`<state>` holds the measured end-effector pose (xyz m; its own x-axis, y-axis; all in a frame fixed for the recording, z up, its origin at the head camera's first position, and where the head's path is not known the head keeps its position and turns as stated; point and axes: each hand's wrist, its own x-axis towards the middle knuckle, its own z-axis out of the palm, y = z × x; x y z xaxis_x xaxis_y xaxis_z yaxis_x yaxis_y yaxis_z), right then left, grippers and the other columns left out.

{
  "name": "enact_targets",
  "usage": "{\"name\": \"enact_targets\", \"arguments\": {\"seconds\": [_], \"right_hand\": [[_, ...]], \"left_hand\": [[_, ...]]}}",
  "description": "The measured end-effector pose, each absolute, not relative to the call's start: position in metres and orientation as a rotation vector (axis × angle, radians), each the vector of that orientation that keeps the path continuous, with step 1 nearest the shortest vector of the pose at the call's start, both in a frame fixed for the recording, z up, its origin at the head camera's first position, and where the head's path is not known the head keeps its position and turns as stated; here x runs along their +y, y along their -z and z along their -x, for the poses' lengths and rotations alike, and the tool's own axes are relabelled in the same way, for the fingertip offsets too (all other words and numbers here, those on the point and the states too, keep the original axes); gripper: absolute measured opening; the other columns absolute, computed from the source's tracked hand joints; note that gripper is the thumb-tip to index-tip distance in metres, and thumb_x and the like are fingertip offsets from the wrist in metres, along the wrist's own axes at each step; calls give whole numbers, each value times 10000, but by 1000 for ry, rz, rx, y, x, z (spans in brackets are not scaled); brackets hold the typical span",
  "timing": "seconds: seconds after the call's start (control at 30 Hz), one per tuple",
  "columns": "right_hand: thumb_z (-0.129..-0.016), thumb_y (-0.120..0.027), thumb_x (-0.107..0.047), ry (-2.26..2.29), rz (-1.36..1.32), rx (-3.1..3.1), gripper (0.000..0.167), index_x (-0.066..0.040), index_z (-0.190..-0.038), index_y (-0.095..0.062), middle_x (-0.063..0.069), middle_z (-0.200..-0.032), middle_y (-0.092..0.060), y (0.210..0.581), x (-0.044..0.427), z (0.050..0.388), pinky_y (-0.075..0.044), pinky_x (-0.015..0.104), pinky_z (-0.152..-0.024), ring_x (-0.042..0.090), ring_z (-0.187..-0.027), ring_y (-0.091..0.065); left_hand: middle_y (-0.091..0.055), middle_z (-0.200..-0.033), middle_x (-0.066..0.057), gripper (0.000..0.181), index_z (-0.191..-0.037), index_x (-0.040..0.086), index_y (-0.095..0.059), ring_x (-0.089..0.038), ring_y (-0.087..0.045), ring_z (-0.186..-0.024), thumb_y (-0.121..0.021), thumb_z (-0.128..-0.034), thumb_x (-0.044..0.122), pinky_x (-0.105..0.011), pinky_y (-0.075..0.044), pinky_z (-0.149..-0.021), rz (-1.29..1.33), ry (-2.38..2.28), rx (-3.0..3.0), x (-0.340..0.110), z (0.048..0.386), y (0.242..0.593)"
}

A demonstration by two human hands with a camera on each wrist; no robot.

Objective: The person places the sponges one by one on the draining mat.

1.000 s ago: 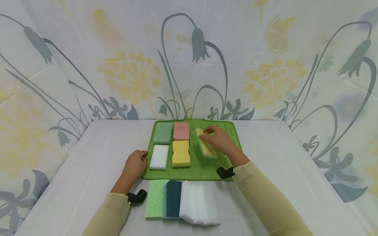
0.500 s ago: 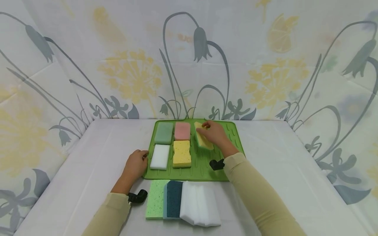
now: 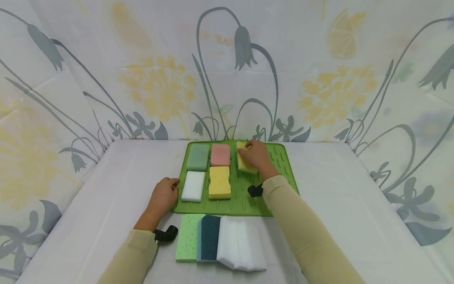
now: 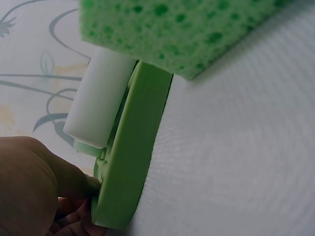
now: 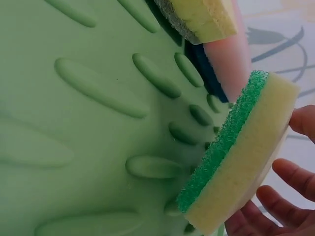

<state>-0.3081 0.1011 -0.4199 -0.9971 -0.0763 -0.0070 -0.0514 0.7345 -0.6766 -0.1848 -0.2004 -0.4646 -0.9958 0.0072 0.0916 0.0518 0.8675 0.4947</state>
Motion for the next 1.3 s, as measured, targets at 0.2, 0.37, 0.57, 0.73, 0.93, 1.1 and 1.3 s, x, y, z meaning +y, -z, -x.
{"name": "enact_targets", "arguments": {"seconds": [0.2,0.37,0.57,0.73,0.93,1.1,1.3], "right_hand": [[-938,-568,-437,1126,89,2891,540,-28,-1289,-542,209,-1399,-466,426,95,314,-459,499,-986,369,-1242,-480],[-938,-572,-422,1070,85,2928,539,-9,-1284,-549,216,-1341,-508,425,90,315,-481,484,-952,364,-1177,-521],[-943,-561,-413,1039,50,2935,545,3,-1295,-546,213,-1326,-530,427,86,319,-487,474,-956,366,-1175,-534],[-942,-543,-389,1000,34,2965,518,21,-1259,-563,220,-1320,-525,427,81,319,-487,460,-959,360,-1182,-529],[-956,-521,-395,773,75,3023,507,49,-1190,-595,260,-1295,-513,430,77,321,-508,456,-927,369,-1128,-556],[-973,-517,-388,639,119,3014,536,40,-1293,-567,283,-1360,-448,431,77,322,-506,479,-945,395,-1164,-544],[-974,-529,-370,628,201,3006,557,54,-1335,-531,283,-1398,-432,434,80,321,-464,493,-1007,405,-1242,-486]], "left_hand": [[-627,-1099,-232,339,-1258,-69,-600,-328,-628,-967,-533,-956,67,-445,-540,-794,41,781,-2963,-201,184,465],[-628,-1110,-235,338,-1256,-69,-602,-335,-629,-974,-527,-953,59,-452,-539,-798,52,792,-2949,-200,184,464],[-629,-1116,-240,335,-1251,-67,-608,-338,-630,-974,-523,-950,54,-452,-539,-799,49,788,-2947,-200,183,465],[-629,-1121,-239,332,-1247,-66,-610,-338,-630,-979,-529,-948,51,-454,-537,-805,38,786,-2946,-199,183,464],[-626,-1130,-241,334,-1253,-66,-606,-346,-627,-989,-525,-950,49,-458,-536,-814,39,780,-2950,-199,183,463],[-626,-1118,-243,333,-1249,-70,-607,-342,-628,-975,-526,-948,47,-455,-537,-805,46,777,-2943,-199,184,463],[-627,-1106,-240,336,-1249,-72,-606,-333,-629,-965,-522,-948,51,-448,-538,-797,39,780,-2958,-199,183,464]]}}
